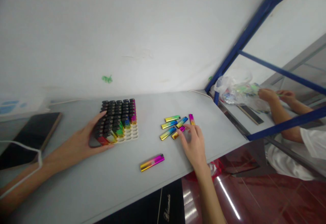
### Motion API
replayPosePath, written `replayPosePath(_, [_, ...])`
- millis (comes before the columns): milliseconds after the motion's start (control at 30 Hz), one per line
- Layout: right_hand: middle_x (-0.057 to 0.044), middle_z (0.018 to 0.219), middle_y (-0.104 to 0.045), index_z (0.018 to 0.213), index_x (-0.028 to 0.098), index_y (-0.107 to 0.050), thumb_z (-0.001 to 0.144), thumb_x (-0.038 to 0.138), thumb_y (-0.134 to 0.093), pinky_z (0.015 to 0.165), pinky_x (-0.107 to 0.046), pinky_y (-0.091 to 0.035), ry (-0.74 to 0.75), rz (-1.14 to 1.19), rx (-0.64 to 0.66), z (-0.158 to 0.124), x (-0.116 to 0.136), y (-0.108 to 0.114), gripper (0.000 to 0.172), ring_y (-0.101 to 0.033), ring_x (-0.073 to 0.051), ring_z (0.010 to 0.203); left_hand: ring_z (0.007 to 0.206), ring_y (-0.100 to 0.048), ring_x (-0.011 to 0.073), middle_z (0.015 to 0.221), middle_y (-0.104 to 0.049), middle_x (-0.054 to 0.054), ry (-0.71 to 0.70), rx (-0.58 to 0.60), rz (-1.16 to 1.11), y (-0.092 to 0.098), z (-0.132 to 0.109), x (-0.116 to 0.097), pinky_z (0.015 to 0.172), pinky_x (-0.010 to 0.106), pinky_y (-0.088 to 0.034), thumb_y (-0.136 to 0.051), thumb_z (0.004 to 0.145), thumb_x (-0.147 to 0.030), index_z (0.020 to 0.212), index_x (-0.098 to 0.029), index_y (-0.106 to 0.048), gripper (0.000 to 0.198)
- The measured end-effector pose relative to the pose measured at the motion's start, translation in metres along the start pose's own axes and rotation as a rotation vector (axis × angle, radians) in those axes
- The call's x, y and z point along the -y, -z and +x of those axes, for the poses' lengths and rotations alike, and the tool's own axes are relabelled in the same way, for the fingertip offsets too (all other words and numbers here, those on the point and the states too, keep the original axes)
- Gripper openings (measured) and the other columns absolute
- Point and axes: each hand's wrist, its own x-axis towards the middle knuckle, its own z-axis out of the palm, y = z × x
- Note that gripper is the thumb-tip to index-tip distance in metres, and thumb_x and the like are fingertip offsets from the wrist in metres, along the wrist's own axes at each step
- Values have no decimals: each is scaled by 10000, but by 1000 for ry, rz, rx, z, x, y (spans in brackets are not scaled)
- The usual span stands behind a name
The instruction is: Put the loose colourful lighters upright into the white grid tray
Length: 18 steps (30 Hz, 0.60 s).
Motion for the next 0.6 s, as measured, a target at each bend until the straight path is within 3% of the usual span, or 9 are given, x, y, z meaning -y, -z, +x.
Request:
replayPosePath(67, [-178, 1380, -722, 1385, 253, -735, 1113, 559, -689, 1123, -581, -617, 117, 33, 67, -11, 21, 4, 413, -699, -359, 1312, 1509, -675, 459, 1759, -596, 127, -20, -20, -11, -2, 0, 3, 1276, 613, -565, -752, 807, -964, 1852, -297, -232, 1344])
replayPosePath(133, [-174, 1689, -567, 1550, 315, -675, 1065, 592, -761, 1276, -694, -503, 237, 27, 246, -22, 43, 4, 565, -522, -428, 1590, 1538, -646, 465, 1781, -570, 111, -28, -30, -16, -4, 1, 5, 1292, 628, -546, -744, 800, -980, 1853, -310, -234, 1348])
replayPosePath(200, [-126, 1848, -410, 1661, 392, -602, 1030, 649, -786, 1327, -806, -385, 305, -9, 399, -29, 60, 2, 705, -341, -494, 1716, 1543, -641, 463, 1800, -549, 87, -24, -30, -18, -5, 1, 6, 1301, 626, -540, -750, 794, -980, 1852, -341, -229, 1341])
replayPosePath(267, [-98, 1889, -359, 1719, 437, -542, 1049, 667, -750, 1326, -867, -322, 321, -40, 487, -28, 68, -3, 739, -280, -524, 1741, 1534, -651, 457, 1808, -539, 69, -21, -29, -22, -4, 0, 5, 1305, 609, -544, -778, 796, -953, 1850, -370, -224, 1325])
replayPosePath(333, [-94, 1879, -391, 1736, 453, -525, 1096, 625, -696, 1321, -885, -303, 306, -56, 510, -20, 67, -9, 684, -302, -525, 1734, 1525, -660, 457, 1801, -548, 61, -18, -29, -25, -3, 0, 4, 1302, 599, -553, -812, 796, -913, 1847, -382, -228, 1313])
replayPosePath(600, [-123, 1811, -503, 1647, 378, -638, 1163, 527, -614, 1382, -798, -271, 238, -50, 430, 19, 45, -35, 507, -364, -433, 1733, 1506, -677, 457, 1780, -575, 65, -9, -12, -14, 0, -1, -1, 1284, 590, -576, -822, 826, -847, 1854, -359, -220, 1288])
